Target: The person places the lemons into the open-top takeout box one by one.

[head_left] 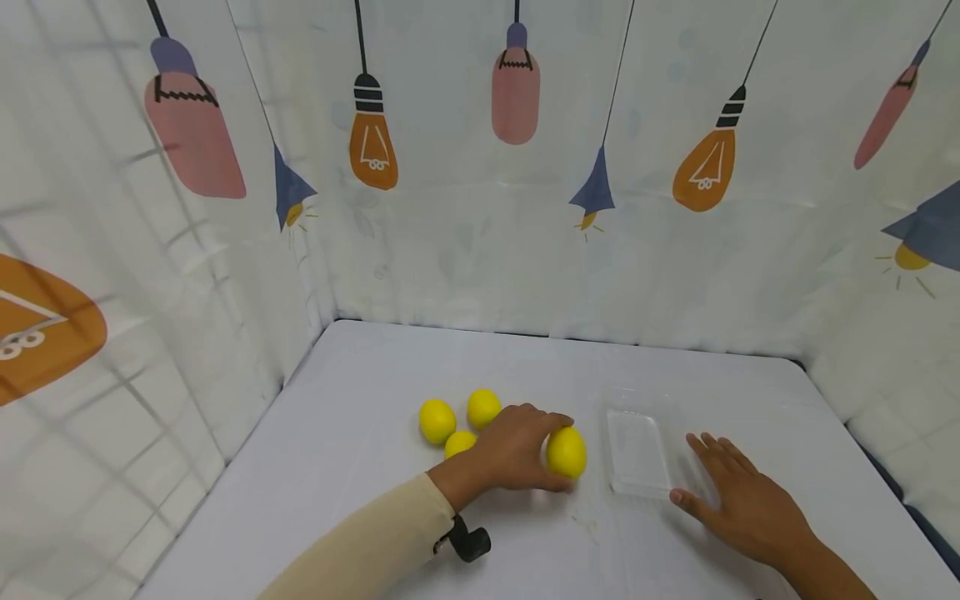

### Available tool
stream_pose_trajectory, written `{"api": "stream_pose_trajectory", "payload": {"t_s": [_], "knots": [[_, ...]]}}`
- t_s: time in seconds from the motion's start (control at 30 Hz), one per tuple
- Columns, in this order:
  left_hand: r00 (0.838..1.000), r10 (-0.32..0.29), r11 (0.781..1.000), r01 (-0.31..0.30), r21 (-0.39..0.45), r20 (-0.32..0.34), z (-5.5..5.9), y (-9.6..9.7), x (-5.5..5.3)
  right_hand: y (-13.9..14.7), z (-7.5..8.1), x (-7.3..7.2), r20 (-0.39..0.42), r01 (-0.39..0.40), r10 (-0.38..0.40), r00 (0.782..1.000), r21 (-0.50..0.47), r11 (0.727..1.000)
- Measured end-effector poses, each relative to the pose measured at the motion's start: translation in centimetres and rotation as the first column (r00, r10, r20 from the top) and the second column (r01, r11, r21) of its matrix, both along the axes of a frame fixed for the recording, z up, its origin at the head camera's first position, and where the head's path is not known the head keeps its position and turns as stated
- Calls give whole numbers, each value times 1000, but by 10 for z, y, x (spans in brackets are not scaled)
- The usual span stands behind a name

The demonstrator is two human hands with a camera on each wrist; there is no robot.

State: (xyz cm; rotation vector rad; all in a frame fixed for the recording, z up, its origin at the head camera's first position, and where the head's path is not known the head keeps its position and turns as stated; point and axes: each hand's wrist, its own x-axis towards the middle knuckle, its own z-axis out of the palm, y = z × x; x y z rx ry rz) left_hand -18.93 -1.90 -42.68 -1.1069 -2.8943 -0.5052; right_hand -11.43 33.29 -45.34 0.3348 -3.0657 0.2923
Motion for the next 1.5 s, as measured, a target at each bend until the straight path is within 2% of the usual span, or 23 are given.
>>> {"api": "stream_pose_trajectory", "payload": {"t_s": [0.37,0.67,0.83,1.07,1.5], "knots": [[999,25,999,-27,44,31,9,12,-2,-4,1,-3,2,17,-17,1000,25,1000],[999,27,997,-30,67,44,5,24,-3,-5,2,1,10,24,-24,1000,8,1000],[999,31,997,-33,73,37,8,30,-4,-6,3,0,15,27,-27,1000,24,999],[995,37,995,-45,94,88,7,43,-5,-5,4,1,6,13,-13,1000,22,1000],[998,25,996,-30,83,56,5,59,-6,-4,0,0,15,19,-19,1000,13,1000]]}}
